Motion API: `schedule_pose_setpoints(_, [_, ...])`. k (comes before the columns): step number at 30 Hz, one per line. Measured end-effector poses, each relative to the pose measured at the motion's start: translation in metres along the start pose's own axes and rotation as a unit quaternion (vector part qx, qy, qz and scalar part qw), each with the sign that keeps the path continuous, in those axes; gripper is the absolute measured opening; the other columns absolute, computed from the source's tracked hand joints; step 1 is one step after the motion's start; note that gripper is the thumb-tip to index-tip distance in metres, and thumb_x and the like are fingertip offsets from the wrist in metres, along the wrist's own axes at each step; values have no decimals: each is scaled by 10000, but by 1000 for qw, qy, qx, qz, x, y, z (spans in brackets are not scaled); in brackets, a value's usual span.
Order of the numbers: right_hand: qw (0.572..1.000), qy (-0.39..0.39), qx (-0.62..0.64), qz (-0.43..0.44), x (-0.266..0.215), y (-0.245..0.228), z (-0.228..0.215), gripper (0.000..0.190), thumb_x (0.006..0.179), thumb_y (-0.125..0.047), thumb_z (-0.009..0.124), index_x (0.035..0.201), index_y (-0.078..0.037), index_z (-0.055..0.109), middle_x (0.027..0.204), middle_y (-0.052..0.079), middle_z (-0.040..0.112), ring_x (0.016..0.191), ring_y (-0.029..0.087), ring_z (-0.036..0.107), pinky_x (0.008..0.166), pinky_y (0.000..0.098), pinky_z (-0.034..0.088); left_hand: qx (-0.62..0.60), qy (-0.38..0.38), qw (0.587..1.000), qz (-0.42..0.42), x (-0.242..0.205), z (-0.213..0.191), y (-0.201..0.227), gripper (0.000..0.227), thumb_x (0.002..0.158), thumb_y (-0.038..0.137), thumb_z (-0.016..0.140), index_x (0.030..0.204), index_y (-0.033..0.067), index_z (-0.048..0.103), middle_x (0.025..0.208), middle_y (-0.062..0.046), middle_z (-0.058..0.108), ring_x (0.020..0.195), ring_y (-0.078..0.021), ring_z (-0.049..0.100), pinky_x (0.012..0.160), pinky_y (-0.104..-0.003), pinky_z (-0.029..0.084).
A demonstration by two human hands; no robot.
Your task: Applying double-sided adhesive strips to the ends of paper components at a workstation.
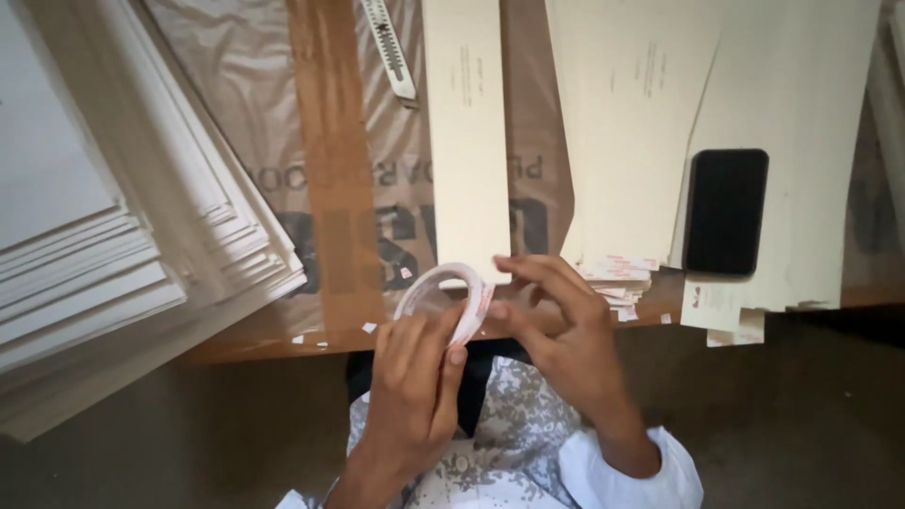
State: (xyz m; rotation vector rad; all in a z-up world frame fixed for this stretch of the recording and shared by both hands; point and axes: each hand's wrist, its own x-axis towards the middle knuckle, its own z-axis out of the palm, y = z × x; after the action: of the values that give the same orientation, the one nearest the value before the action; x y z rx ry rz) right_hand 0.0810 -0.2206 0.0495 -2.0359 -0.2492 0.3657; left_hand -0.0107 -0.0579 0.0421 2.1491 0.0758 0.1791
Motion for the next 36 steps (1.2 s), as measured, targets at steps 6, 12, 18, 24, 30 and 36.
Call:
schedule_pose_setpoints(6, [997, -40, 67, 11, 2, 29, 1, 187, 830, -64, 841, 991, -47, 748, 999, 46, 724, 910, 128, 652, 786, 253, 499, 53, -12, 998, 40, -2, -4, -6, 328, 1015, 130, 561, 1298, -22, 625, 964, -137, 600, 924, -317, 587, 862, -439, 428])
schedule_pose_setpoints(12, [994, -49, 85, 49, -10, 55, -8, 138, 807, -4, 838, 879, -59, 733, 1050, 21, 675, 973, 104, 657, 846, 251, 551, 165, -65, 982, 60, -2, -26, -43, 275, 956, 222, 675, 1126, 6, 686, 867, -106, 623, 827, -284, 601, 772, -431, 441])
schedule_pose_setpoints(18, [953, -61, 270, 121, -25, 92, -7, 140, 836, 54, 811, 885, -38, 717, 971, 28, 648, 898, 88, 629, 803, 238, 537, 210, -56, 974, 71, 2, -31, -45, 152, 958, 197, 697, 1012, 56, 696, 899, -83, 639, 890, -262, 614, 883, -428, 455])
schedule_pose_setpoints(24, [961, -21, 264, 82, -17, 102, 0, 151, 860, 62, 813, 904, -42, 712, 985, 28, 663, 893, 83, 638, 814, 240, 559, 270, -19, 958, 96, 10, -20, -53, 172, 990, 208, 725, 1051, 50, 692, 935, -101, 632, 997, -285, 628, 931, -434, 425])
schedule_pose_setpoints(30, [975, -29, 200, 93, 4, 89, 3, 48, 956, -13, 762, 988, -39, 737, 1073, 21, 666, 919, 60, 625, 818, 198, 532, 330, 24, 938, 102, 18, -13, -66, 212, 1055, 260, 777, 1112, 64, 719, 973, -70, 622, 976, -246, 579, 991, -416, 407])
schedule_pose_setpoints(36, [992, 60, 72, 84, 7, 83, 22, 44, 972, -35, 792, 982, -7, 759, 1063, 13, 646, 782, 19, 545, 677, 164, 440, 335, 26, 937, 97, 20, -8, -67, 189, 1065, 239, 802, 1105, 71, 726, 927, -37, 605, 923, -223, 558, 978, -396, 399])
